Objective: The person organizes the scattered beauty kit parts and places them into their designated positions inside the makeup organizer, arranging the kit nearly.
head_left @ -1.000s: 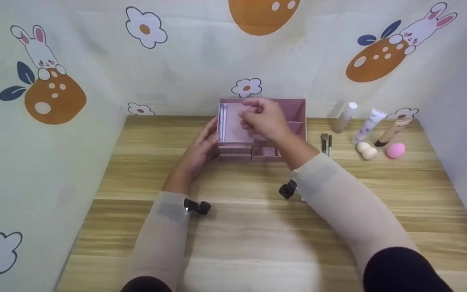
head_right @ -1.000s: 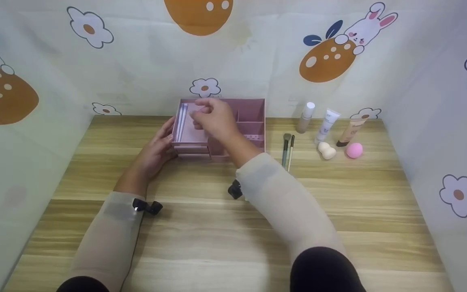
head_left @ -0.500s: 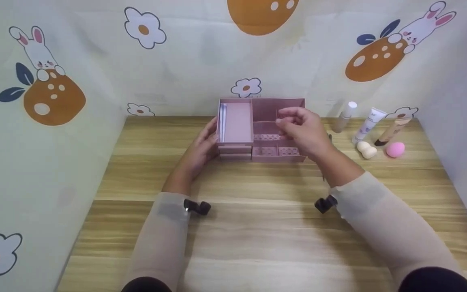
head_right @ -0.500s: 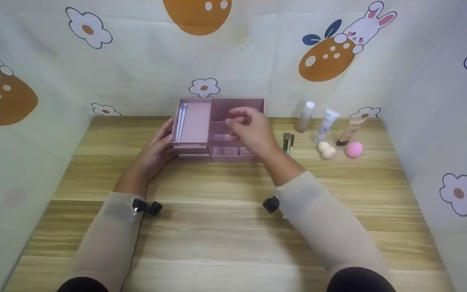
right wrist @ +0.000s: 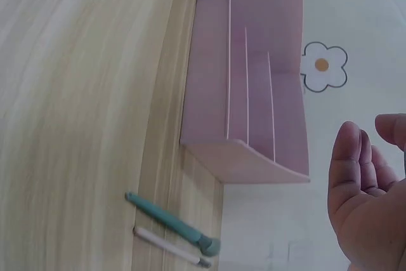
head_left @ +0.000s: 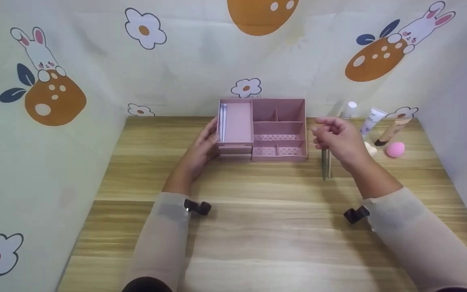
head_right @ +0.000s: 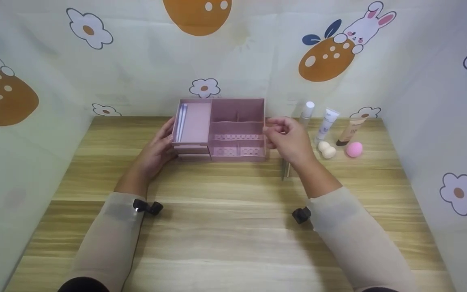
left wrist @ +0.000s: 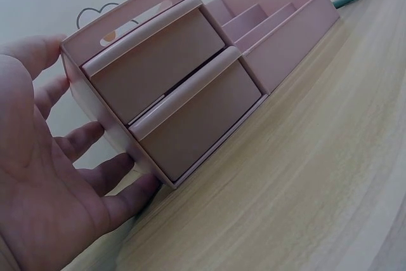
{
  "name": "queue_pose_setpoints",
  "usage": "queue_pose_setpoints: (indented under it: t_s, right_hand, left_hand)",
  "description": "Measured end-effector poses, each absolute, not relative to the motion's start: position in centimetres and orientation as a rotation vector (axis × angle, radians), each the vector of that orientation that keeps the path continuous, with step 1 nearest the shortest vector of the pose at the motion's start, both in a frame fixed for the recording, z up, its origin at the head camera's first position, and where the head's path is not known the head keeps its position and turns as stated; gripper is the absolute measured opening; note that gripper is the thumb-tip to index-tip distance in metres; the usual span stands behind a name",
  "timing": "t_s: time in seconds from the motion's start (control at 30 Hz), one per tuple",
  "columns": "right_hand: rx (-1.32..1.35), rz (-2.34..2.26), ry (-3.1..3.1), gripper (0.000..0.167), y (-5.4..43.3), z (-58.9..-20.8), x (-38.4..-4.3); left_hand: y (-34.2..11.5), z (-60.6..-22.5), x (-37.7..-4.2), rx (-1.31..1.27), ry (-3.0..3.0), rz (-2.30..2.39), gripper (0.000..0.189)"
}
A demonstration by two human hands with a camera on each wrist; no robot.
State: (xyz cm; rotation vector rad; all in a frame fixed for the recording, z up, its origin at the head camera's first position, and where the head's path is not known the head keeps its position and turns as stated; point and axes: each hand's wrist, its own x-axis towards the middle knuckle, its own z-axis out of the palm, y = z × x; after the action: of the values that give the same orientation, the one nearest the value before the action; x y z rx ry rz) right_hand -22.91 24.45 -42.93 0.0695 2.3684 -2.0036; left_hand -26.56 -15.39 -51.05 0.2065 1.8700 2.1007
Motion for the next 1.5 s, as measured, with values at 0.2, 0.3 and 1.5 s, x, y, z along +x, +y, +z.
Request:
queue_pose_setpoints:
  t_s: [0.2, 0.3, 1.5]
  right_hand:
    - [0.135, -1.871, 2.45, 0.033, 26.6, -44.2, -22.6]
    - [0.182, -1.82, 2.463, 0.038, 27.4, -45.0, -22.7]
    - [0.21, -0.984, 2.679, 0.062, 30.6, -48.8, -23.7]
  left_hand:
    - [-15.3, -50.9, -26.5, 0.206, 1.877, 2.102, 0.058]
    - [-15.4, -50.8, -26.4, 0.207, 1.884, 2.103, 0.057]
    - [-15.4, -51.1, -26.7, 0.203, 1.877, 2.096, 0.058]
